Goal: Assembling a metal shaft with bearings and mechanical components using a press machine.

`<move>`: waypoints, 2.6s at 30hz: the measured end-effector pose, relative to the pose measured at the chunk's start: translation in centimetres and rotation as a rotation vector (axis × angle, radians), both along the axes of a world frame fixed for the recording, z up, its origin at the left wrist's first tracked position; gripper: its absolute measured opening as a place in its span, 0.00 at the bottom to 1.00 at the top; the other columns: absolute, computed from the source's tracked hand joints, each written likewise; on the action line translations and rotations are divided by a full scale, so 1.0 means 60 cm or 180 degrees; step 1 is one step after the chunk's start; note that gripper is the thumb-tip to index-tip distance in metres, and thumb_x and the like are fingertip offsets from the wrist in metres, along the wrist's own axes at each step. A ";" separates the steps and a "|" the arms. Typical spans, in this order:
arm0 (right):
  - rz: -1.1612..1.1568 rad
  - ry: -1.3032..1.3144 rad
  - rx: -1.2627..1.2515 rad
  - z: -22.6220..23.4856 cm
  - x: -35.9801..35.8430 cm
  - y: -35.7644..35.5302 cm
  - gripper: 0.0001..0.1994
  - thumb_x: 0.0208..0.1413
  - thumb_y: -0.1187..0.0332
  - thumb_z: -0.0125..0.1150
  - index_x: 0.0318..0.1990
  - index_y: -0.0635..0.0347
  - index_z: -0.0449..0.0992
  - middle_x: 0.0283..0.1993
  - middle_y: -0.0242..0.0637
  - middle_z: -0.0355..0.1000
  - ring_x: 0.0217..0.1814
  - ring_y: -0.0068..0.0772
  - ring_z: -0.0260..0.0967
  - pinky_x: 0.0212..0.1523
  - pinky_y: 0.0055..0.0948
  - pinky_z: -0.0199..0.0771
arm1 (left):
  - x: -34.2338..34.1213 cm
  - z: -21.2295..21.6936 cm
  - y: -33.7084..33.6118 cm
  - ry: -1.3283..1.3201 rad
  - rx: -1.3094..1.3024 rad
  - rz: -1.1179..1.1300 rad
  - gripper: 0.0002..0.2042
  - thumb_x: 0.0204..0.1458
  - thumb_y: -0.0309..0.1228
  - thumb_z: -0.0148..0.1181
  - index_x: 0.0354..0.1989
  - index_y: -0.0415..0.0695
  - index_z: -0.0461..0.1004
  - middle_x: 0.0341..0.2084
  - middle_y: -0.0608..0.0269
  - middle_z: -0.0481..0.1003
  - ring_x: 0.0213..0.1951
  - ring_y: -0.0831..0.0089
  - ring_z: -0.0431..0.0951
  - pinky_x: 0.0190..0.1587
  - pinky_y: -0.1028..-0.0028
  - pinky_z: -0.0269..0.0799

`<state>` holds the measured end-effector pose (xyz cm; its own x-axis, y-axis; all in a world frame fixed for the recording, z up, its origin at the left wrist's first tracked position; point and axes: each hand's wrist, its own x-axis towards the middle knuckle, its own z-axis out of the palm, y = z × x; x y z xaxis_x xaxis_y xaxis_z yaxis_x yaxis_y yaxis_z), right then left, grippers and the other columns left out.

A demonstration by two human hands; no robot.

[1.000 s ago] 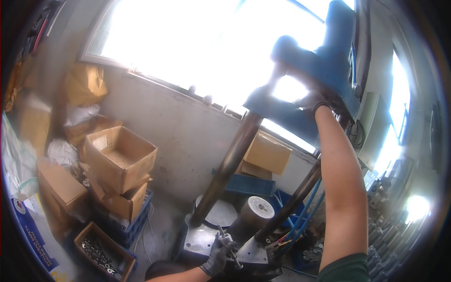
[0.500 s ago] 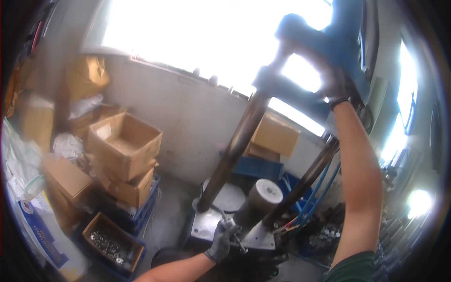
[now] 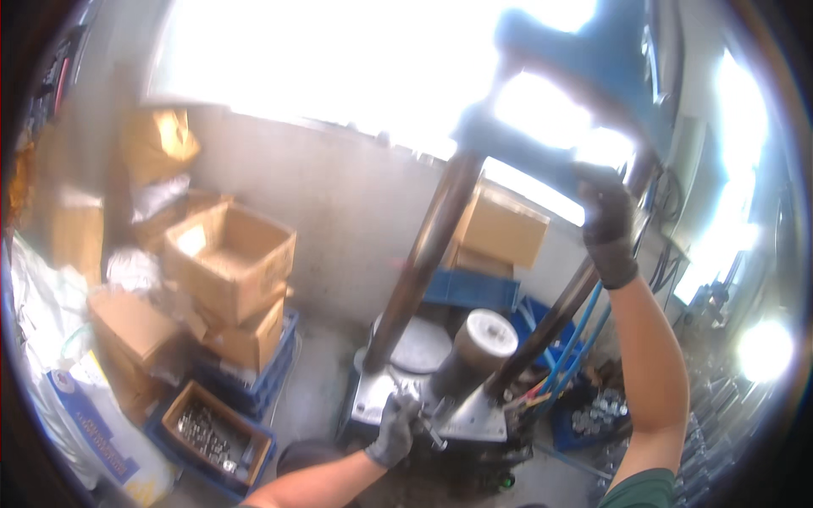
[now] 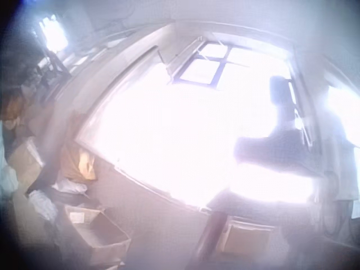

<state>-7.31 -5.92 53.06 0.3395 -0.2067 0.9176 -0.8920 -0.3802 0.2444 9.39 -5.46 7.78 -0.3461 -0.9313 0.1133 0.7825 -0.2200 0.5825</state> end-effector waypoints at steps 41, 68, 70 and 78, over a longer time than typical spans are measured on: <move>-0.3215 0.1541 0.2610 0.276 0.065 -0.240 0.23 0.54 0.41 0.61 0.35 0.53 0.85 0.39 0.38 0.82 0.45 0.35 0.77 0.51 0.38 0.74 | -0.074 -0.069 -0.048 -0.0096 0.0395 0.0022 0.09 0.65 0.39 0.55 0.34 0.50 0.75 0.21 0.69 0.77 0.16 0.81 0.72 0.17 0.81 0.67; 0.1732 -0.4087 0.2014 -0.342 -0.035 0.212 0.15 0.67 0.59 0.58 0.51 0.62 0.78 0.49 0.41 0.78 0.48 0.33 0.78 0.45 0.29 0.81 | -0.023 -0.026 -0.045 0.0666 0.0248 -0.0224 0.15 0.61 0.43 0.64 0.48 0.48 0.72 0.37 0.61 0.80 0.32 0.72 0.82 0.28 0.73 0.78; 0.3764 -0.5938 0.2401 -0.415 -0.051 0.234 0.13 0.65 0.64 0.60 0.50 0.63 0.78 0.48 0.42 0.78 0.49 0.34 0.78 0.46 0.31 0.84 | -0.018 0.004 -0.035 0.0647 0.0180 -0.0298 0.16 0.62 0.45 0.62 0.50 0.48 0.71 0.39 0.59 0.79 0.32 0.72 0.82 0.25 0.74 0.76; 0.2542 -0.5991 0.2310 -0.723 -0.118 0.310 0.18 0.65 0.63 0.61 0.58 0.59 0.72 0.49 0.32 0.75 0.48 0.29 0.74 0.46 0.27 0.79 | -0.019 0.052 0.035 0.1031 0.0064 -0.0976 0.25 0.58 0.40 0.70 0.60 0.46 0.70 0.50 0.55 0.76 0.53 0.60 0.77 0.50 0.68 0.79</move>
<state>-14.41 12.65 9.70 -0.4562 -0.8893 0.0320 0.5066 -0.2891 -0.8122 8.26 -3.39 10.91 -0.5563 -0.7943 0.2442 0.8207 -0.4790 0.3114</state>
